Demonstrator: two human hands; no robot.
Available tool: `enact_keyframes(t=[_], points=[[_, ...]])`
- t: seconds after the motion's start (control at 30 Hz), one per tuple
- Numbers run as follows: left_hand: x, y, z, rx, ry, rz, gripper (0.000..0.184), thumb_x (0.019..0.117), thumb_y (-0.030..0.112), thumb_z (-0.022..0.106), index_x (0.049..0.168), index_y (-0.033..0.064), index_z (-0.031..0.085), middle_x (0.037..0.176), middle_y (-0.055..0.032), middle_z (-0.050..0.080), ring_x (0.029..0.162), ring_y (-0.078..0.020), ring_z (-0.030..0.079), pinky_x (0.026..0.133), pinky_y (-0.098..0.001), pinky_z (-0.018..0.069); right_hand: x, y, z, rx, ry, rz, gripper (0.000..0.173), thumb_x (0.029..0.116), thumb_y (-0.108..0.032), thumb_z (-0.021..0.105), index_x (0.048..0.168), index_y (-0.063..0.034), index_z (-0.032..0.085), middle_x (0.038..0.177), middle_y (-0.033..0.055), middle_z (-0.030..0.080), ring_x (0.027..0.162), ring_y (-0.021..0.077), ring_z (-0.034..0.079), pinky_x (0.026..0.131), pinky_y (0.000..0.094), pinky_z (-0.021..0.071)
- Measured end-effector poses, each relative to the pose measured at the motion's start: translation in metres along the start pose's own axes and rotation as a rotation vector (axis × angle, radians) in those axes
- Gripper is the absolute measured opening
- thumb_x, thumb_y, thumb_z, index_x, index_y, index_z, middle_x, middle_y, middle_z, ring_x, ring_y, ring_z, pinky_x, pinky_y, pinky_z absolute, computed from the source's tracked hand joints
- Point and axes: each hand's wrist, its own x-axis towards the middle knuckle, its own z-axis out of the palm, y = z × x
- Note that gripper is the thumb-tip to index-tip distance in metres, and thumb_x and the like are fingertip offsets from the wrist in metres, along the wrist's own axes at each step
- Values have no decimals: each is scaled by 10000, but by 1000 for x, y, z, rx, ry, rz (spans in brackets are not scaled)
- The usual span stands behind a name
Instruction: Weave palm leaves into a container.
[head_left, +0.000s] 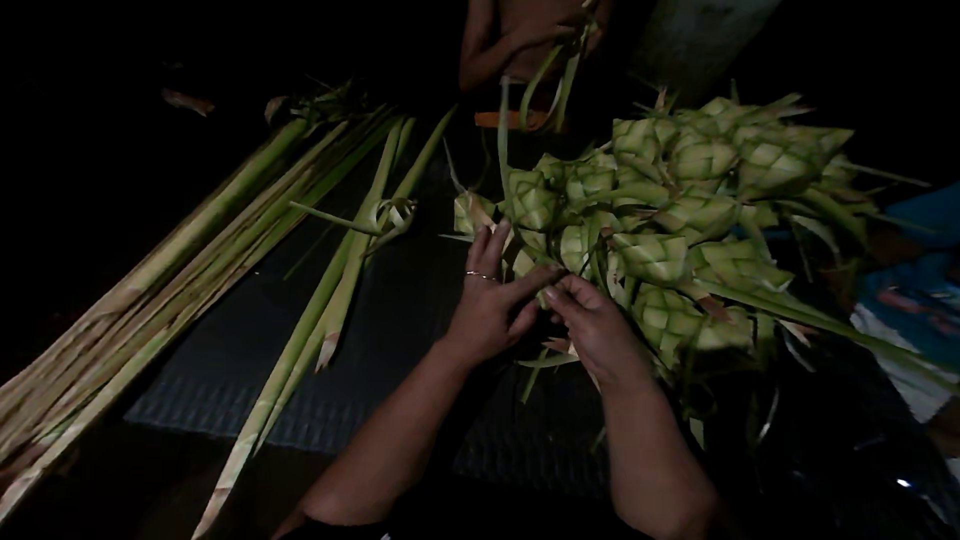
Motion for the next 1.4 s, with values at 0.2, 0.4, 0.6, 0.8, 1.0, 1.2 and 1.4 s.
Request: enact_keyframes(t=[0.2,0.4,0.6,0.8,1.0,1.2,1.4], points=[[-2,0,7,-44,-125,69,311,1002,160,522,1242,149,720,1558,-183,445,1497,-507,220,1179,-672,222,1,2,-3,17,-58,-33,107,1002,-31,568,1084,0,629,945,44,640,875,81,626,817,260,536],[-2,-10,-1,-3,-106,-66,324,1028,211,473,1232,73,683,1585,-237,373,1509,-498,198,1221,-609,213,3,10,-6,-19,-130,-168,107,954,-106,612,854,-78,587,1102,48,588,1096,116,567,957,302,504],[0,-14,-2,-91,-87,-8,325,1017,171,480,1233,67,699,1465,-238,509,1452,-441,359,1195,-558,303,2,12,-2,30,-72,-267,54,943,-105,632,894,-87,616,1123,22,597,1104,89,571,937,274,516],[-1,-27,-5,-155,192,-381,343,1037,76,406,1266,-32,638,1339,-219,601,1309,-334,523,1123,-484,392,-2,4,1,-230,102,-280,197,938,-111,701,1113,-35,653,1205,107,584,985,129,630,797,279,575],[0,-21,-5,-215,204,-470,367,1058,100,374,1302,-28,617,1362,-208,584,1321,-295,511,1132,-463,378,-4,6,17,-512,132,-227,417,963,-241,722,1322,-65,602,1266,169,605,1021,239,661,846,398,576],[-2,-11,-8,-227,142,-585,353,1096,148,380,1321,7,614,1332,-170,595,1268,-253,546,1091,-439,429,-4,9,23,-527,204,-319,301,939,-153,743,1196,-27,648,1300,199,560,1005,261,668,815,399,597],[-1,-2,-9,-198,136,-655,382,1109,234,383,1363,40,593,1358,-171,577,1261,-280,543,1065,-477,438,-3,20,25,-587,329,-532,163,976,-100,669,1100,-15,732,1265,181,651,1015,224,703,847,344,604]])
